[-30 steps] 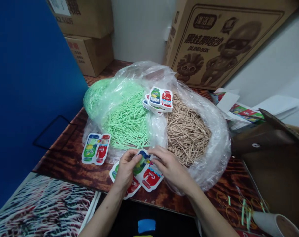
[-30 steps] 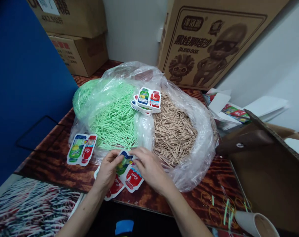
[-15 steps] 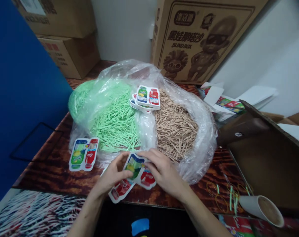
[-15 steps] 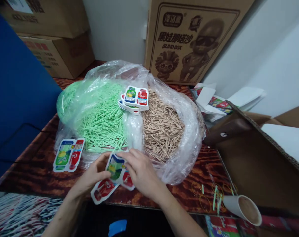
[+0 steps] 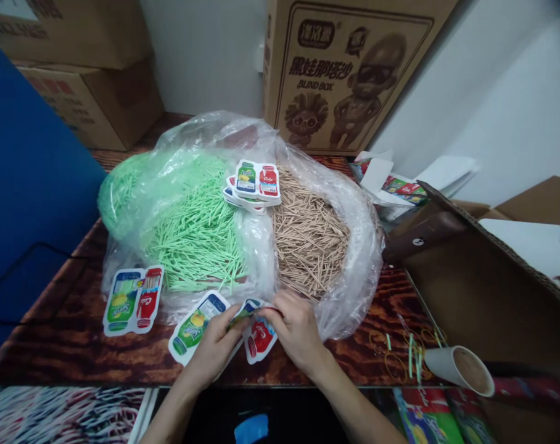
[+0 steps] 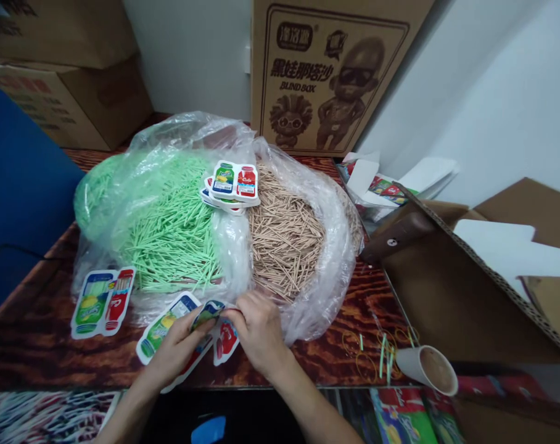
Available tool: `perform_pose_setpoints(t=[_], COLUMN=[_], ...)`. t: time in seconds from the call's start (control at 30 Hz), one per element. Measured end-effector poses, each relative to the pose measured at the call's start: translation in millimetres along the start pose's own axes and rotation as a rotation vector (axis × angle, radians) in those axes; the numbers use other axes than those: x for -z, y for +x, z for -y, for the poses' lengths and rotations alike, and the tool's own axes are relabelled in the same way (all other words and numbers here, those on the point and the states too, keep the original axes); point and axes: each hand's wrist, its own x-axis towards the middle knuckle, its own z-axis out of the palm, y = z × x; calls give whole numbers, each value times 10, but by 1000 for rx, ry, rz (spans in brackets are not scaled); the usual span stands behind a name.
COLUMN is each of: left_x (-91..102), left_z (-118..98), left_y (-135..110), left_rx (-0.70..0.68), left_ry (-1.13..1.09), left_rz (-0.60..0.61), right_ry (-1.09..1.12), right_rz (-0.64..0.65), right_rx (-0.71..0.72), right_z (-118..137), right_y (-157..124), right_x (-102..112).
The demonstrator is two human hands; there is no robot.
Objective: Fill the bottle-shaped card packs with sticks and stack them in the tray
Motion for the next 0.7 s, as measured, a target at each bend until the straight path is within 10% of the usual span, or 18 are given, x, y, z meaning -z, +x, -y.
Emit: perform_pose_setpoints(t=[0.27, 0.53, 0.7], left_x=[-196, -136, -92], left_z=[-72, 16, 103], left_y=[52, 14, -2], left_rx=[78, 166, 207], left_ry=[-99, -151, -234], left_rz=[-97, -159, -234], right_ry=[-7, 355, -396], right_rz=[-129, 214, -108], right_rx=[28, -187, -165], right_z=[8, -368, -1048], right_y=[-5, 222, 576], right_x=[-107, 357, 1003])
